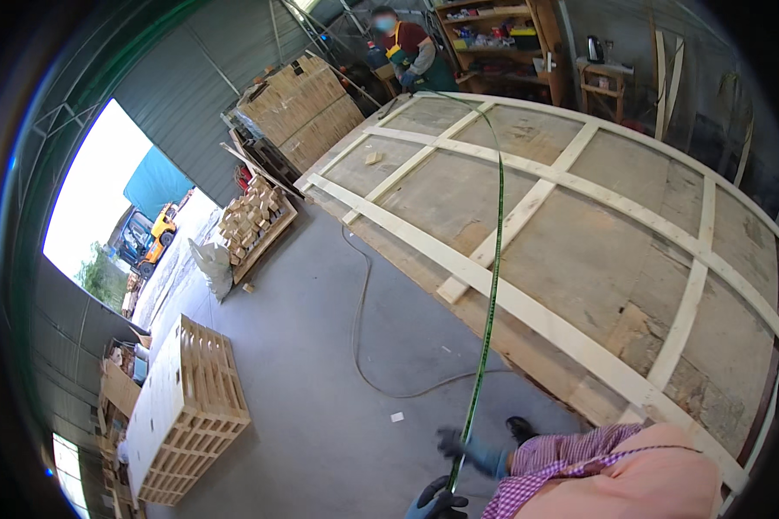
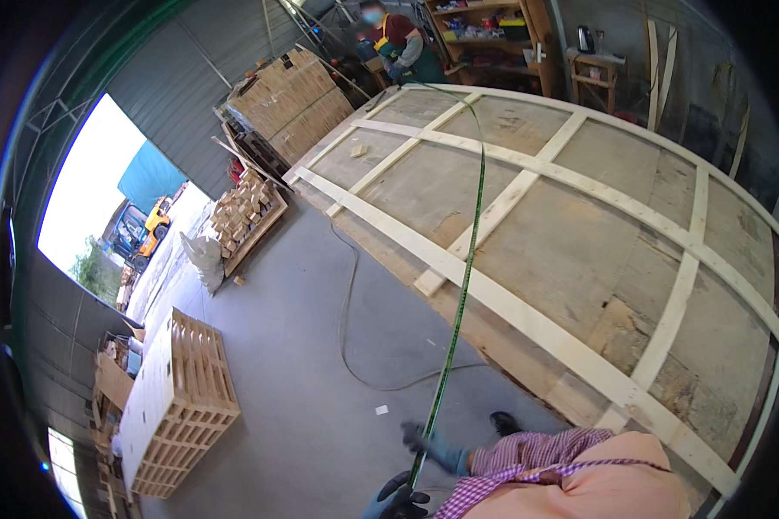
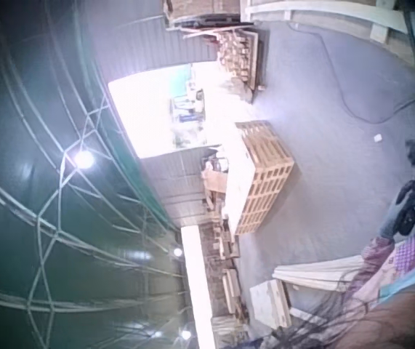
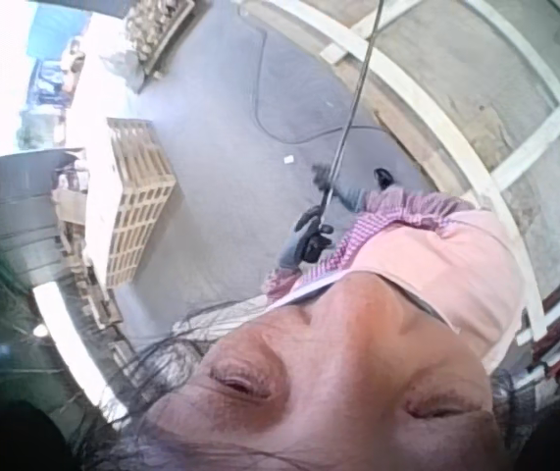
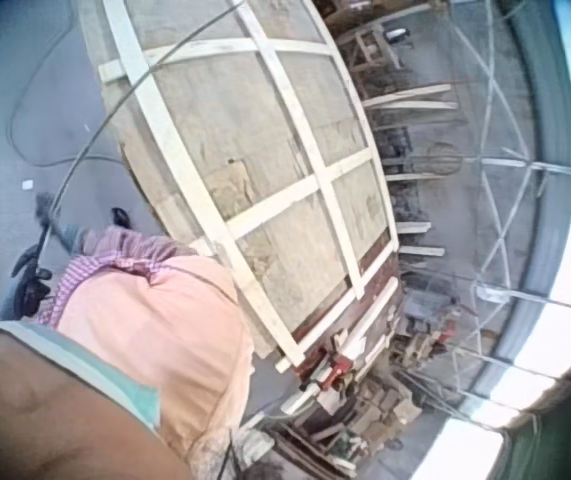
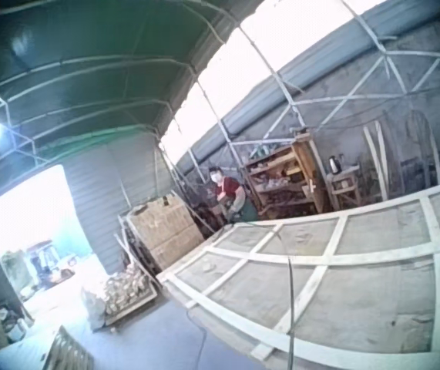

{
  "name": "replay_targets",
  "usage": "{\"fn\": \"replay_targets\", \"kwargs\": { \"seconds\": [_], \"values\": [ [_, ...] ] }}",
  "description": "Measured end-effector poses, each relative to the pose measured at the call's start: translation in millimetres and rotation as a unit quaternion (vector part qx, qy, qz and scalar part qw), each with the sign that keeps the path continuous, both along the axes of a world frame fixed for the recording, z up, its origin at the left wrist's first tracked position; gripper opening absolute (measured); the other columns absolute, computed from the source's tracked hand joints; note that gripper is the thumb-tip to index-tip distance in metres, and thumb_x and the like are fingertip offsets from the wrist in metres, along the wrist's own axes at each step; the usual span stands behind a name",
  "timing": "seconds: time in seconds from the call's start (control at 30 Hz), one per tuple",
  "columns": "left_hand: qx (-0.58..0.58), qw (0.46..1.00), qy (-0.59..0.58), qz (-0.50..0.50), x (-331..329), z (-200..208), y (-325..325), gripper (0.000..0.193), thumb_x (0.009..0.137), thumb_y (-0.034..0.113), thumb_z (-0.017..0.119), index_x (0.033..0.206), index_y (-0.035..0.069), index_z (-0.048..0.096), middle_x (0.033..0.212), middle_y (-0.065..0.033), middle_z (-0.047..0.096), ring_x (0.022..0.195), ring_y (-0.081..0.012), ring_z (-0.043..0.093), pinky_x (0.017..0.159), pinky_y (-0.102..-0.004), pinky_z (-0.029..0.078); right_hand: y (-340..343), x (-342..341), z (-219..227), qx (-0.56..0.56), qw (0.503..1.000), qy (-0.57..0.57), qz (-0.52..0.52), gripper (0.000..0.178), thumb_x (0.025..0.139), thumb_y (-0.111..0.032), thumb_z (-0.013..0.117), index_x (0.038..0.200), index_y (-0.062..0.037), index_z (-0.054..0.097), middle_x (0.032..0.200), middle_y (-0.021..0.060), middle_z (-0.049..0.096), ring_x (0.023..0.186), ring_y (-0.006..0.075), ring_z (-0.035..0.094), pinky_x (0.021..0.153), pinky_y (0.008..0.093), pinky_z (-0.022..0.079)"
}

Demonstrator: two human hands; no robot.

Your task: The person measures a wooden frame using a tape measure. They repeatedly extend the tape measure across different sections of the frame, hold it in place, and then retract it.

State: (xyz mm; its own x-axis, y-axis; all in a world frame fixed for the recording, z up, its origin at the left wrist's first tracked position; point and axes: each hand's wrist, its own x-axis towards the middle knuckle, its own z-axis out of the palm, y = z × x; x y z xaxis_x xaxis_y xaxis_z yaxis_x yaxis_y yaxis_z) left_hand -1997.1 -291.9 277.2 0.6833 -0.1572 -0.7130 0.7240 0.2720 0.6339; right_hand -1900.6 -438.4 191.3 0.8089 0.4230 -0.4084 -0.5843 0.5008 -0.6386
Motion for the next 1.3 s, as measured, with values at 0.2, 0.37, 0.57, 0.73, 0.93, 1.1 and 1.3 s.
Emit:
{"fn": "replay_targets", "kwargs": {
  "seconds": [0.2, 0.37, 0.57, 0.73, 0.93, 1.1, 1.3],
  "values": [
    [0.028, 0.997, 0.011, -0.076, 108.2, 39.5, 95.5, 0.022, 0.094, 0.022, 0.056, 0.109, 0.006, 0.061, 0.082, -0.0045, 0.065, 0.059, -0.0093, 0.056, 0.049, -0.0221, 0.043, -17.0, 255.5, 8.1, 0.211, 0.967, 0.062, -0.130, 0.032, 0.092, -0.038, 0.058, 0.106, -0.0102, 0.063, 0.092, 0.0033, 0.067, 0.082, 0.0191, 0.063, 0.075, 0.0362, 0.053],
    [0.128, 0.987, -0.008, -0.100, 209.2, 34.4, 194.3, 0.020, 0.093, 0.019, 0.056, 0.103, 0.005, 0.065, 0.076, -0.0022, 0.065, 0.059, -0.0091, 0.056, 0.052, -0.0237, 0.045, 22.7, 412.4, 25.1, 0.106, 0.977, 0.040, -0.178, 0.029, 0.092, -0.026, 0.061, 0.114, -0.0074, 0.059, 0.093, 0.0070, 0.066, 0.079, 0.0201, 0.065, 0.070, 0.0343, 0.056],
    [0.249, 0.941, 0.003, -0.229, 357.7, 18.8, 354.2, 0.026, 0.090, 0.017, 0.058, 0.113, 0.007, 0.063, 0.094, -0.0073, 0.068, 0.080, -0.0152, 0.064, 0.072, -0.0305, 0.052, 111.3, 567.3, 0.7, -0.098, 0.963, 0.130, -0.213, 0.028, 0.088, -0.025, 0.063, 0.111, -0.0112, 0.054, 0.089, 0.0089, 0.065, 0.069, 0.0198, 0.061, 0.062, 0.0342, 0.054],
    [0.389, 0.850, -0.172, -0.311, 494.3, 49.3, 464.9, 0.018, 0.088, 0.021, 0.056, 0.098, 0.012, 0.068, 0.082, -0.0092, 0.068, 0.070, -0.0256, 0.066, 0.062, -0.0349, 0.051, 163.2, 673.5, -1.0, -0.065, 0.959, 0.115, -0.252, 0.027, 0.087, -0.021, 0.063, 0.109, -0.0102, 0.054, 0.089, 0.0087, 0.065, 0.075, 0.0226, 0.062, 0.067, 0.0362, 0.053],
    [0.501, 0.738, -0.266, -0.365, 670.8, 57.1, 580.0, 0.016, 0.081, 0.014, 0.062, 0.095, 0.010, 0.068, 0.080, -0.0115, 0.065, 0.070, -0.0301, 0.063, 0.061, -0.0363, 0.050, 103.2, 800.9, -56.8, -0.102, 0.936, 0.109, -0.318, 0.046, 0.088, -0.047, 0.058, 0.116, -0.0110, 0.051, 0.114, 0.0155, 0.056, 0.099, 0.0275, 0.054, 0.090, 0.0425, 0.044],
    [0.538, 0.720, -0.248, -0.361, 814.1, 66.9, 649.2, 0.016, 0.081, 0.019, 0.063, 0.095, 0.013, 0.068, 0.085, -0.0104, 0.064, 0.072, -0.0313, 0.062, 0.062, -0.0383, 0.050, 34.2, 913.3, 12.7, -0.355, 0.542, 0.014, -0.761, 0.035, 0.095, -0.028, 0.048, 0.122, -0.0063, 0.053, 0.121, 0.0142, 0.057, 0.101, 0.0255, 0.057, 0.090, 0.0404, 0.045],
    [0.498, 0.742, -0.261, -0.364, 984.2, 77.9, 720.2, 0.018, 0.080, 0.014, 0.062, 0.097, 0.012, 0.067, 0.086, -0.0104, 0.063, 0.072, -0.0310, 0.062, 0.062, -0.0371, 0.050, 129.7, 1016.4, -134.7, -0.188, 0.647, 0.070, -0.735, 0.050, 0.087, -0.045, 0.056, 0.125, -0.0147, 0.047, 0.114, 0.0108, 0.054, 0.097, 0.0272, 0.054, 0.088, 0.0416, 0.044]
  ]
}}
